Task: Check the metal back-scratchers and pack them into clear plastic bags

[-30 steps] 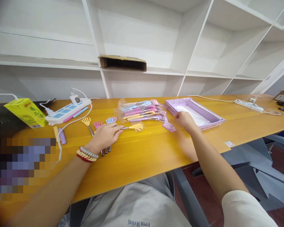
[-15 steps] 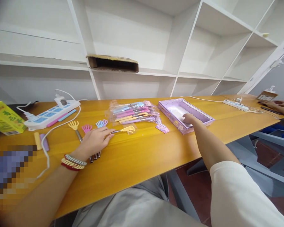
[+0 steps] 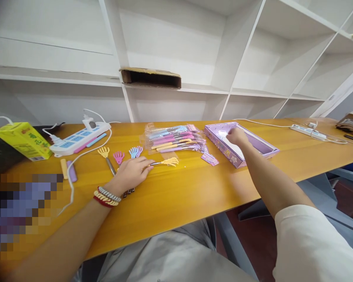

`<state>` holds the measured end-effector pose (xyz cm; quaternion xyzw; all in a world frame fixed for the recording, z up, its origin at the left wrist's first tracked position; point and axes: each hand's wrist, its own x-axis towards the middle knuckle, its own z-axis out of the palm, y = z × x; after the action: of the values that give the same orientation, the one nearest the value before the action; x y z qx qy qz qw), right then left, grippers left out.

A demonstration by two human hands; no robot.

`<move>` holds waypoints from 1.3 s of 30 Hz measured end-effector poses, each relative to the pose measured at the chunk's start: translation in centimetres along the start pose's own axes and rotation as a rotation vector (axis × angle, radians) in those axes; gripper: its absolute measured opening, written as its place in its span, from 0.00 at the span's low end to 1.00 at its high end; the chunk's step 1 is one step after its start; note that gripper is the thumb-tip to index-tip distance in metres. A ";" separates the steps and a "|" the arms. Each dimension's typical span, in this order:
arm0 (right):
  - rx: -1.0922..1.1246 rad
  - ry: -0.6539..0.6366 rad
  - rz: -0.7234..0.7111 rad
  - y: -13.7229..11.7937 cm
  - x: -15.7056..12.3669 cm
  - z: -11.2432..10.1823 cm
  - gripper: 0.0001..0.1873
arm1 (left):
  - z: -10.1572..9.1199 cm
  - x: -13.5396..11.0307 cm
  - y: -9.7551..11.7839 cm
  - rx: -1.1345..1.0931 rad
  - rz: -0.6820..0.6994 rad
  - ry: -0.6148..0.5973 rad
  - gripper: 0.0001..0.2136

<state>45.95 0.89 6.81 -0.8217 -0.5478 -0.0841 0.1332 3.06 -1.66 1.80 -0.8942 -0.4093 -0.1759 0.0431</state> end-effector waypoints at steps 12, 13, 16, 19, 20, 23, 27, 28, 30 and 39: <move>0.302 -0.517 -0.482 -18.4 -7.0 5.2 0.19 | 0.1 -0.3 -0.8 -0.116 0.044 0.172 0.12; 0.369 -0.535 -0.494 -18.6 -7.2 5.4 0.18 | 0.1 -0.3 -0.8 -0.122 0.035 0.177 0.12; 0.782 -0.685 -0.428 -18.6 -7.4 5.2 0.15 | 0.1 -0.3 -0.7 -0.193 0.001 0.224 0.12; 1.230 -0.681 -0.261 -18.8 -7.8 4.8 0.14 | 0.1 -0.1 -0.4 -0.345 -0.074 0.319 0.11; 1.332 -0.645 -0.230 -19.0 -7.9 4.7 0.14 | 0.0 -0.1 -0.3 -0.399 -0.112 0.332 0.12; 1.446 -0.543 -0.198 -19.7 -8.6 5.0 0.15 | 0.0 0.0 0.0 -0.533 -0.225 0.281 0.14; 1.177 -0.450 -0.211 -19.6 -9.3 6.3 0.12 | -0.5 0.0 0.4 -0.531 -0.270 0.186 0.14; 1.041 -0.410 -0.216 -19.4 -9.4 6.6 0.12 | -0.7 -0.1 0.5 -0.483 -0.263 0.165 0.14; 0.742 -0.283 -0.212 -18.9 -9.7 6.7 0.09 | -1.1 -0.2 0.7 -0.357 -0.241 0.126 0.15; 1.051 0.009 -0.790 -19.1 -12.1 3.2 0.24 | -1.0 -0.2 1.0 -0.220 -0.181 0.007 0.19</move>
<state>23.67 -1.74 2.72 -0.3841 -0.7757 0.1488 0.4781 3.38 -2.66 2.71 -0.8523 -0.4664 -0.2262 -0.0698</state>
